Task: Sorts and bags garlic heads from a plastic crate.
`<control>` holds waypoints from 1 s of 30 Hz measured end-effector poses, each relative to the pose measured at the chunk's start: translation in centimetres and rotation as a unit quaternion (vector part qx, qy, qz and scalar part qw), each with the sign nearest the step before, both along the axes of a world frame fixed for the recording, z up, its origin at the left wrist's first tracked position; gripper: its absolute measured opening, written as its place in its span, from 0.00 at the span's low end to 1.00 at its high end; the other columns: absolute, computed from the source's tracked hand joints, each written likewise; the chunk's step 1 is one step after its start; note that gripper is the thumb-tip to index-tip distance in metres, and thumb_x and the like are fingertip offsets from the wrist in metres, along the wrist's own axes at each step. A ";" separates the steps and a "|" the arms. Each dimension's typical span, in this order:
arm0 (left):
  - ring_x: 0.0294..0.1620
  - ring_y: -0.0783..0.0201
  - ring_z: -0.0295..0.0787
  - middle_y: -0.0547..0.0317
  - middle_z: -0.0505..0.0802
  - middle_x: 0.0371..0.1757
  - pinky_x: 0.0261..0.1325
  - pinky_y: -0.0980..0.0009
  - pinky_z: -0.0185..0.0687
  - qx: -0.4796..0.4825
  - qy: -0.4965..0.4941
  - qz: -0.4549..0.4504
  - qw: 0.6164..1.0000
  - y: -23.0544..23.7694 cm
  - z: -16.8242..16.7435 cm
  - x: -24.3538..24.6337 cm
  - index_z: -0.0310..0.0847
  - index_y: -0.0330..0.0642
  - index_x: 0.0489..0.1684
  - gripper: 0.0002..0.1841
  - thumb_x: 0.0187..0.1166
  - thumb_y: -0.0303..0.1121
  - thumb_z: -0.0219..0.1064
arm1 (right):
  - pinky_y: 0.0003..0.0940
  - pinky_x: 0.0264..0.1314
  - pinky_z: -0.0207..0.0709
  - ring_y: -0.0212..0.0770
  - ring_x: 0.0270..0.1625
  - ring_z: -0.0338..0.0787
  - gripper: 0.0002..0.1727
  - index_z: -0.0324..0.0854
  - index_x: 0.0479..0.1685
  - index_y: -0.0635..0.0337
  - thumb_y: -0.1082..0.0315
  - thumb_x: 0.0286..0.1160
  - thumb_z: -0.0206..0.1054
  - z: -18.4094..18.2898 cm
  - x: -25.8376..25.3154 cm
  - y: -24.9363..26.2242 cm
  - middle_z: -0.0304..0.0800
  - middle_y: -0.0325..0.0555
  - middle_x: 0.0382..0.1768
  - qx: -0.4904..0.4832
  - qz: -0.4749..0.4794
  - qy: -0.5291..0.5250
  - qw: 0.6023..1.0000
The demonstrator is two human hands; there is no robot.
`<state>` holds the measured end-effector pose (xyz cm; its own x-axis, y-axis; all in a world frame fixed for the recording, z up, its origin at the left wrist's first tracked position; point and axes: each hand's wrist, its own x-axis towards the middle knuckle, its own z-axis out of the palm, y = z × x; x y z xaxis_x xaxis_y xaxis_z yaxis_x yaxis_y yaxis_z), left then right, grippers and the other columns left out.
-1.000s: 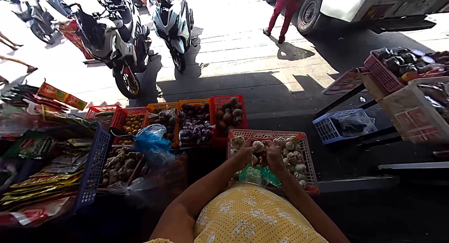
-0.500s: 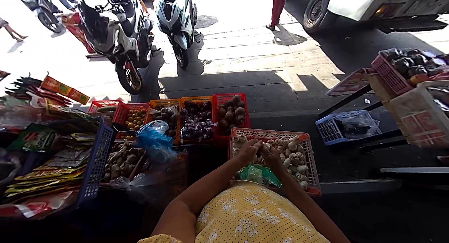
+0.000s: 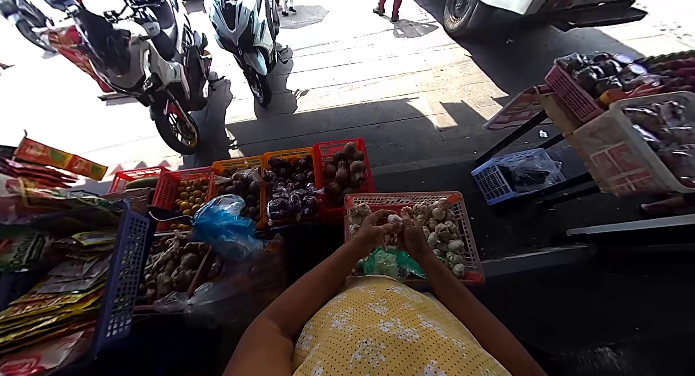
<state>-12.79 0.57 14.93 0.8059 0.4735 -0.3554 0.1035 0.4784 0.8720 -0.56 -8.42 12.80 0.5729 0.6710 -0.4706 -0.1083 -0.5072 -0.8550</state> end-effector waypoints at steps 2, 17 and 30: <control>0.54 0.66 0.86 0.52 0.87 0.59 0.60 0.67 0.84 -0.003 -0.026 0.000 1.000 0.1 -0.1 0.1 0.77 0.35 0.70 0.20 0.79 0.23 0.68 | 0.25 0.09 0.59 0.29 0.07 0.61 0.29 0.73 0.28 0.57 0.51 0.98 0.37 0.1 0.1 -0.1 0.64 0.33 0.08 0.050 -0.045 0.166 0.984; 0.46 0.64 0.91 0.52 0.88 0.69 0.51 0.66 0.89 0.088 -0.020 -0.035 0.995 0.5 -0.6 0.1 0.69 0.43 0.81 0.34 0.71 0.15 0.71 | 0.22 0.13 0.57 0.28 0.12 0.63 0.37 0.76 0.33 0.50 0.36 0.92 0.29 1.2 1.1 -1.1 0.70 0.33 0.15 0.039 0.037 0.368 0.928; 0.37 0.65 0.86 0.53 0.87 0.48 0.42 0.68 0.86 0.000 0.039 -0.020 0.999 -0.4 -2.7 -0.3 0.72 0.40 0.67 0.23 0.74 0.22 0.72 | 0.27 0.19 0.69 0.30 0.14 0.67 0.12 0.70 0.43 0.56 0.62 0.95 0.45 -0.9 0.3 -2.0 0.66 0.36 0.17 0.123 0.017 0.107 0.986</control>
<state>-13.09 0.21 12.28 0.7941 0.4420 -0.4172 0.1897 0.4719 0.8610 -0.28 -10.47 11.86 0.4539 0.7970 -0.3985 -0.2866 -0.2929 -0.9122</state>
